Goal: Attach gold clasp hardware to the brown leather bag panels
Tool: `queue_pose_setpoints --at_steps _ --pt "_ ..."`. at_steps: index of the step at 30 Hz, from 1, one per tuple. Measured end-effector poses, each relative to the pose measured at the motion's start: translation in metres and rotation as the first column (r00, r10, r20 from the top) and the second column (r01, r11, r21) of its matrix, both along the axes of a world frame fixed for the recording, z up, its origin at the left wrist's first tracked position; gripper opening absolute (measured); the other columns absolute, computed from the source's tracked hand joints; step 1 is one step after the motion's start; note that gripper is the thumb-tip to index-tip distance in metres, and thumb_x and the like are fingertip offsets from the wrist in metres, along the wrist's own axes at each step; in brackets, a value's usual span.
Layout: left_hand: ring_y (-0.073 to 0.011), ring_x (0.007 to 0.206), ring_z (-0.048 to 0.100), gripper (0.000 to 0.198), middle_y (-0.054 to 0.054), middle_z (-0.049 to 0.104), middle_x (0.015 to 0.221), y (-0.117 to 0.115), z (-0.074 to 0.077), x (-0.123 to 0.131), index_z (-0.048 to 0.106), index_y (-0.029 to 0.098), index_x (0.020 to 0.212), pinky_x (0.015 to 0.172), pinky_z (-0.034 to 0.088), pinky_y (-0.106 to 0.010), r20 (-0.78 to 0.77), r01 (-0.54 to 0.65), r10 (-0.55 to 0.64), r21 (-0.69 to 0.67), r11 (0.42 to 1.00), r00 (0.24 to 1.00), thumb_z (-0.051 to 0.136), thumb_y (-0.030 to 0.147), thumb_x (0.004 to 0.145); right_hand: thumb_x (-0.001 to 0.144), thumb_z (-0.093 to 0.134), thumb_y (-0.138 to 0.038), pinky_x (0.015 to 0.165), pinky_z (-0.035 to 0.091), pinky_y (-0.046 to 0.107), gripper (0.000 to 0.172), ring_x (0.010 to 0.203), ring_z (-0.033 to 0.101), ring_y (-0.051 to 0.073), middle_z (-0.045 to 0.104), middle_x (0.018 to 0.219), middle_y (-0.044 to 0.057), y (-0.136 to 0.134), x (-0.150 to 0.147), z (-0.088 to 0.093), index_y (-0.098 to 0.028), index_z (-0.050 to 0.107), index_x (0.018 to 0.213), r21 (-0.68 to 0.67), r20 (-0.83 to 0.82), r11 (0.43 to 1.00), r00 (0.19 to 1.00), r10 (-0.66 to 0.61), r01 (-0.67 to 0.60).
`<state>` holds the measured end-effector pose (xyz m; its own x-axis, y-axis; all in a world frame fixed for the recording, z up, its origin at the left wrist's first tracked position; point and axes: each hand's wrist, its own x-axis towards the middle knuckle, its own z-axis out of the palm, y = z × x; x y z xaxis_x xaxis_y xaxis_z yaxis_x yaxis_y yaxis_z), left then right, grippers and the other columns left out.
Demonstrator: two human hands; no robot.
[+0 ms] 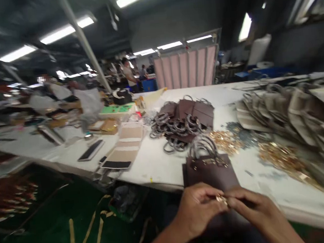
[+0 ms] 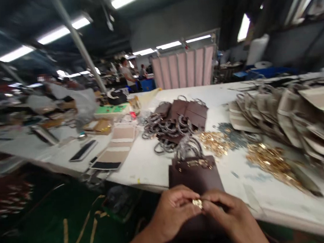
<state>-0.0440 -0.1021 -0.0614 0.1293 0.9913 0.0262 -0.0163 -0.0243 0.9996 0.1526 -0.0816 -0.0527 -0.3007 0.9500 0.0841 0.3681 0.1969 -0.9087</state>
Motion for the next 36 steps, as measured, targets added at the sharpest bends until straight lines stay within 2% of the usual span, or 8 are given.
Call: queue_pose_setpoints --at_steps 3,8,14,20,24,29,33,36 --pt "-0.0197 0.090 0.072 0.027 -0.009 0.076 0.095 0.009 0.003 -0.002 0.081 0.017 0.100 0.086 0.056 -0.030 -0.079 0.020 -0.008 0.149 0.989 0.997 0.082 0.038 0.082 0.095 0.064 -0.049 0.077 0.056 0.028 0.031 0.081 0.070 0.020 0.074 0.086 0.004 0.007 0.005 -0.002 -0.023 0.075 0.085 0.099 -0.106 0.993 0.991 0.080 -0.069" --pt "-0.0177 0.087 0.071 0.017 -0.008 0.076 0.094 0.010 0.005 0.000 0.080 0.018 0.099 0.084 0.056 -0.029 -0.126 0.034 -0.002 0.251 0.967 0.992 0.080 0.029 0.086 0.100 0.060 -0.034 0.072 0.051 0.026 0.023 0.074 0.066 0.016 0.071 0.081 0.004 -0.001 -0.004 -0.001 -0.021 0.070 0.083 0.218 -0.159 0.975 0.987 -0.011 0.046" --pt "-0.0163 0.089 0.069 0.016 -0.005 0.073 0.094 0.014 0.000 0.007 0.080 0.022 0.102 0.084 0.055 -0.027 -0.040 -0.006 0.017 0.248 0.969 0.999 0.080 0.024 0.086 0.095 0.068 -0.041 0.073 0.052 0.025 0.023 0.077 0.067 0.017 0.072 0.082 0.002 -0.001 -0.007 -0.006 -0.020 0.074 0.087 0.036 -0.321 0.990 0.940 -0.118 0.137" --pt "-0.0164 0.095 0.065 0.020 -0.005 0.063 0.105 0.021 -0.010 0.009 0.080 0.026 0.106 0.083 0.056 -0.027 0.099 -0.024 0.011 0.134 0.991 0.995 0.079 0.025 0.086 0.088 0.078 -0.040 0.088 0.054 0.029 0.019 0.097 0.069 0.021 0.075 0.103 0.003 0.004 -0.010 -0.015 -0.027 0.079 0.102 -0.081 -0.497 0.996 0.864 -0.080 0.046" --pt "-0.0183 0.099 0.063 0.041 -0.006 0.062 0.119 0.028 -0.013 -0.001 0.069 0.030 0.128 0.085 0.055 -0.031 -0.179 -0.109 0.153 0.236 0.966 0.972 0.076 0.024 0.087 0.093 0.071 -0.044 0.090 0.053 0.034 0.021 0.097 0.070 0.023 0.076 0.104 0.006 0.020 -0.020 -0.024 -0.024 0.078 0.094 -0.100 -0.448 0.989 0.882 -0.145 0.111" --pt "-0.0197 0.103 0.060 0.053 -0.007 0.059 0.130 0.042 -0.025 -0.022 0.057 0.027 0.134 0.080 0.053 -0.032 -0.389 -0.370 0.475 0.316 0.874 0.790 0.075 0.024 0.084 0.092 0.069 -0.051 0.103 0.046 0.043 0.032 0.118 0.063 0.030 0.071 0.125 0.009 0.053 -0.039 -0.030 -0.021 0.074 0.083 -0.147 -0.412 0.970 0.879 -0.239 0.195" --pt "-0.0231 0.110 0.061 0.079 -0.012 0.057 0.140 0.055 -0.031 -0.029 0.040 0.025 0.150 0.080 0.054 -0.034 -0.368 -0.422 0.458 0.178 0.889 0.809 0.078 0.033 0.081 0.093 0.068 -0.050 0.093 0.051 0.039 0.030 0.099 0.068 0.026 0.075 0.098 0.006 0.062 -0.061 -0.017 -0.021 0.073 0.090 -0.133 -0.471 0.982 0.864 -0.179 0.131" --pt "-0.0263 0.113 0.063 0.084 -0.014 0.061 0.138 0.064 -0.030 -0.029 0.039 0.022 0.153 0.093 0.053 -0.040 -0.324 -0.421 0.446 0.147 0.895 0.834 0.079 0.037 0.080 0.093 0.071 -0.043 0.100 0.050 0.039 0.021 0.109 0.068 0.026 0.075 0.112 0.007 0.056 -0.073 -0.003 -0.022 0.075 0.097 -0.032 -0.510 0.994 0.854 -0.107 0.105"
